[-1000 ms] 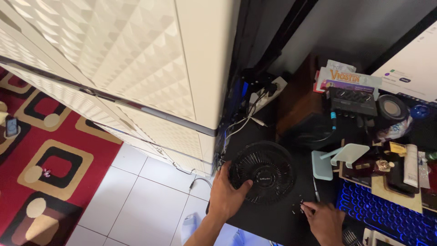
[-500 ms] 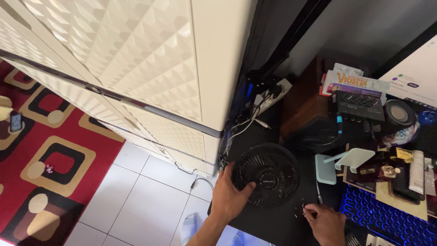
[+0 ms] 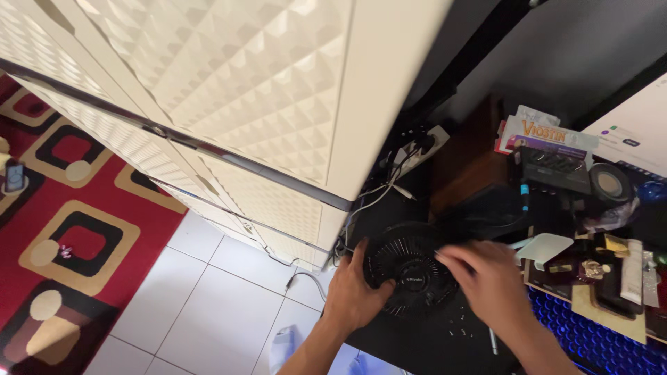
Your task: The person assembles a small black desk fan on a desk. They place the fan blades into the front grille, align the rear grille, and use a screwdriver to fasten screws around the perimeter to secure the assembly.
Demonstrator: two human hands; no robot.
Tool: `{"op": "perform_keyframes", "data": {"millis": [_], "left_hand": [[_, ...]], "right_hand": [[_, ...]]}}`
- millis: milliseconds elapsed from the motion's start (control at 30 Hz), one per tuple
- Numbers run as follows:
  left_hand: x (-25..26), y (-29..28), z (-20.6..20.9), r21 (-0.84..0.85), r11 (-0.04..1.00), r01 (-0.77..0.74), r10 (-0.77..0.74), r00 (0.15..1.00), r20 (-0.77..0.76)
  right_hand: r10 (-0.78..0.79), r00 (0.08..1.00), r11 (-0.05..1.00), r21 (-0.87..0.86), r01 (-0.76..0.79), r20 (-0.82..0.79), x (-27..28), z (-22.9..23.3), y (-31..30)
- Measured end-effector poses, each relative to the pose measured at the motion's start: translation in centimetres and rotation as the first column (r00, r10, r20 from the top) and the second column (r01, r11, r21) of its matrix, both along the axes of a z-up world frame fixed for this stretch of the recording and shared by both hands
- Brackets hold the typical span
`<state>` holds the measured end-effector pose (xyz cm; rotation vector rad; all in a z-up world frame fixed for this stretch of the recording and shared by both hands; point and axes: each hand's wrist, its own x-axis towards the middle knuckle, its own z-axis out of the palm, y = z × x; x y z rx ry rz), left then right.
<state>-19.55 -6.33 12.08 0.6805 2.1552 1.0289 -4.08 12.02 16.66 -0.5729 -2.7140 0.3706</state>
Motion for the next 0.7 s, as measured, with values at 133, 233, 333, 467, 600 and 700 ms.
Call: {"op": "perform_keyframes", "data": {"millis": [133, 233, 333, 467, 600, 700], "left_hand": [[-1.0, 0.0, -0.3, -0.010, 0.998, 0.068, -0.068, 0.998, -0.015], [-1.5, -0.2, -0.5, 0.009, 0.997, 0.082, -0.081, 0.996, -0.033], [-1.9, -0.4, -0.5, 0.027, 0.995, 0.096, -0.096, 0.995, -0.024], [-2.0, -0.6, -0.2, -0.017, 0.994, 0.106, -0.106, 0.994, 0.001], [-2.0, -0.5, 0.2, -0.020, 0.995, 0.101, -0.101, 0.995, 0.007], [-1.7, -0.5, 0.3, -0.004, 0.995, 0.104, -0.104, 0.994, -0.015]], "right_hand": [[0.220, 0.973, 0.969, 0.094, -0.227, 0.075, -6.9, 2.0, 0.1], [0.308, 0.937, 0.951, -0.013, -0.310, 0.164, -9.9, 2.3, 0.7], [0.324, 0.894, 0.946, -0.091, -0.311, 0.309, -11.7, 2.1, 1.4], [0.336, 0.860, 0.941, -0.168, -0.292, 0.385, -12.7, 1.6, 2.1], [0.313, 0.847, 0.947, -0.204, -0.247, 0.429, -13.2, 1.2, 2.3], [0.318, 0.834, 0.945, -0.225, -0.238, 0.450, -13.2, 0.9, 2.5]]}}
